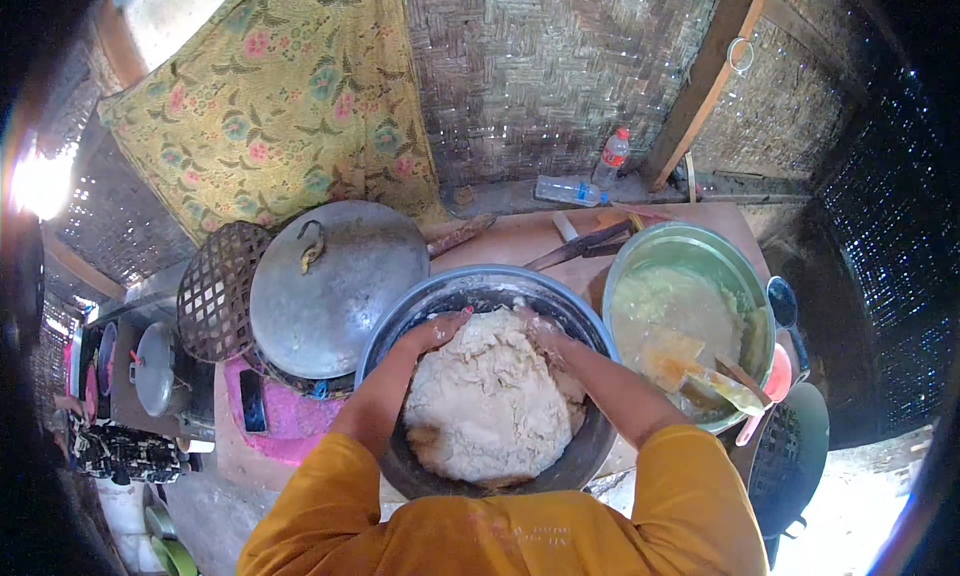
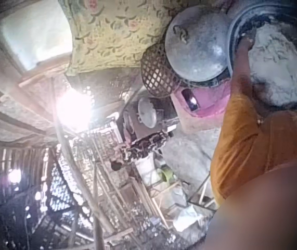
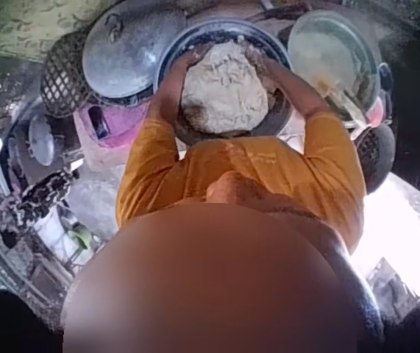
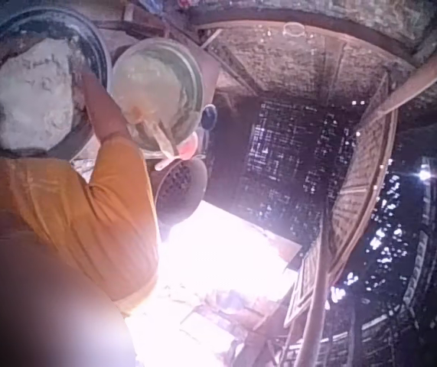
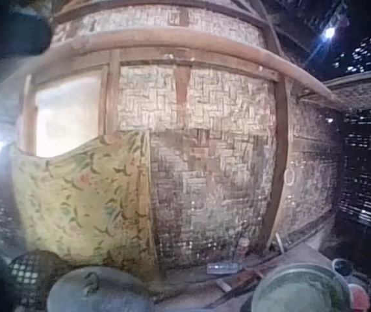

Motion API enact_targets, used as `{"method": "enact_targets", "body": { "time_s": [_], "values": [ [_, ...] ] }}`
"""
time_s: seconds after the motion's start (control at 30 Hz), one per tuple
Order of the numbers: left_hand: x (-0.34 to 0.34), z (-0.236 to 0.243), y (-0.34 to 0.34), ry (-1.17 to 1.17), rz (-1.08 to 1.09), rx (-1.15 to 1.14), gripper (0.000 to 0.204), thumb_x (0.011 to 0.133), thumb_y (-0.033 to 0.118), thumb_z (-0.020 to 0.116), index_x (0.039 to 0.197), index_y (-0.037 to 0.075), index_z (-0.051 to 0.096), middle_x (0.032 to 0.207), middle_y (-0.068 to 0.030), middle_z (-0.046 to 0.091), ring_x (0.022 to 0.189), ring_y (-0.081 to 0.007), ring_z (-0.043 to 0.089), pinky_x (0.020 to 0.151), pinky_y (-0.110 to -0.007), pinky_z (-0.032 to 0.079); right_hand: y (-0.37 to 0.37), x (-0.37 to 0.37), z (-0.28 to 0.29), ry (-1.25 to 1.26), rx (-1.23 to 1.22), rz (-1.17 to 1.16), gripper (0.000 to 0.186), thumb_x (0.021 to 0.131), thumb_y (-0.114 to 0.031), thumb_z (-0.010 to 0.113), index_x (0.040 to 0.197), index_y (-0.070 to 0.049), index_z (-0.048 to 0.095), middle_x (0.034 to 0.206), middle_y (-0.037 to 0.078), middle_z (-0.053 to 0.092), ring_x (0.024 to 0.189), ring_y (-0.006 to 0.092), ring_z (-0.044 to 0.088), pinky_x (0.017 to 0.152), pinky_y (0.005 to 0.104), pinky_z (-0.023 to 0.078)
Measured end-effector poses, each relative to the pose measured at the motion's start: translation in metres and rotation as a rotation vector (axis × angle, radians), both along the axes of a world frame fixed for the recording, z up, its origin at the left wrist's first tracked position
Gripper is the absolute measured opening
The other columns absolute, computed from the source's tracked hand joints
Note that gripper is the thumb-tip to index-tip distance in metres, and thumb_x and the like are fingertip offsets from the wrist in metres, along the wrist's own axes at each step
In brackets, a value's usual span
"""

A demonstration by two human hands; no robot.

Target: The person kneads dough in a large metal bowl by hand, repeatedly pressing and folding the mixture.

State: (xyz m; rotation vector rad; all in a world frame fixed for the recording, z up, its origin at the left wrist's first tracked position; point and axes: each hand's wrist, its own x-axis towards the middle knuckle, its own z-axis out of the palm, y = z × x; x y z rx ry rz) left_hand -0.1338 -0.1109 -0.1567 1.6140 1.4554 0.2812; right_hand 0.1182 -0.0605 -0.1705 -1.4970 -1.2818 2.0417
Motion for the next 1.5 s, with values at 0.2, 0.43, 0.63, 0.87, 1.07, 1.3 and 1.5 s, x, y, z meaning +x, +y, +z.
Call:
{"method": "enact_targets", "body": {
  "time_s": [0.2, 0.43, 0.63, 0.87, 1.07, 1.3, 1.5],
  "values": [
    [0.031, -0.023, 0.031, -0.371, 0.168, -0.176, 0.070, 0.088, 0.056, 0.026, 0.127, 0.000, 0.040, 0.132, -0.0178, 0.039, 0.126, -0.0310, 0.032, 0.105, -0.035, 0.020, 0.025, -0.010, -0.045, -0.181, 0.281, 0.105, 0.078, 0.077, -0.062, 0.043, 0.124, 0.000, 0.046, 0.122, 0.020, 0.048, 0.112, 0.0284, 0.045, 0.096, 0.0389, 0.031],
    [0.048, 0.010, -0.004, -0.334, 0.287, -0.128, 0.067, 0.085, 0.053, 0.040, 0.124, -0.001, 0.043, 0.130, -0.0147, 0.043, 0.120, -0.0274, 0.039, 0.099, -0.036, 0.030, 0.010, 0.001, 0.006, -0.063, 0.169, 0.157, 0.084, 0.072, -0.064, 0.051, 0.123, 0.002, 0.045, 0.122, 0.017, 0.048, 0.110, 0.0285, 0.046, 0.095, 0.0379, 0.033],
    [0.059, 0.132, -0.155, -0.352, 0.154, -0.162, 0.086, 0.075, 0.058, 0.056, 0.133, 0.001, 0.028, 0.134, -0.0152, 0.034, 0.120, -0.0306, 0.036, 0.098, -0.038, 0.031, -0.074, 0.021, 0.104, -0.105, 0.289, 0.616, 0.085, 0.070, -0.065, 0.054, 0.127, -0.002, 0.041, 0.126, 0.017, 0.045, 0.114, 0.0296, 0.044, 0.099, 0.0383, 0.031],
    [0.066, 0.058, -0.234, 0.191, -0.115, 0.465, 0.051, 0.060, 0.041, 0.071, 0.094, 0.006, 0.057, 0.113, -0.0118, 0.051, 0.109, -0.0318, 0.044, 0.083, -0.044, 0.038, -0.204, 0.003, 0.188, -0.707, 0.985, 1.118, 0.064, 0.069, -0.033, 0.062, 0.123, -0.006, 0.043, 0.124, 0.027, 0.042, 0.106, 0.0408, 0.048, 0.092, 0.0522, 0.033],
    [0.089, 0.086, -0.191, 0.457, -0.151, 0.264, 0.022, 0.057, 0.021, 0.066, 0.076, 0.011, 0.062, 0.091, -0.0106, 0.060, 0.093, -0.0314, 0.052, 0.063, -0.042, 0.044, -0.188, -0.006, 0.104, -0.684, 1.153, 0.904, 0.049, 0.068, -0.021, 0.058, 0.113, -0.005, 0.048, 0.109, 0.027, 0.048, 0.084, 0.0396, 0.057, 0.073, 0.0570, 0.039],
    [0.061, 0.020, -0.123, 0.212, 0.100, 0.367, 0.022, 0.059, 0.025, 0.066, 0.075, 0.010, 0.065, 0.075, -0.0129, 0.062, 0.069, -0.0297, 0.060, 0.063, -0.041, 0.049, -0.123, -0.033, 0.039, -0.664, 1.001, 0.705, 0.026, 0.060, -0.020, 0.064, 0.083, -0.009, 0.060, 0.075, 0.011, 0.062, 0.070, 0.0299, 0.061, 0.063, 0.0405, 0.049],
    [0.075, 0.041, -0.082, 0.591, -0.120, 0.142, 0.026, 0.071, 0.026, 0.056, 0.088, 0.009, 0.067, 0.090, -0.0134, 0.064, 0.086, -0.0260, 0.062, 0.074, -0.039, 0.049, -0.077, -0.043, 0.004, -0.876, 1.128, 0.817, 0.040, 0.056, -0.025, 0.069, 0.091, -0.009, 0.060, 0.085, 0.011, 0.063, 0.079, 0.0251, 0.062, 0.066, 0.0372, 0.049]
  ]
}}
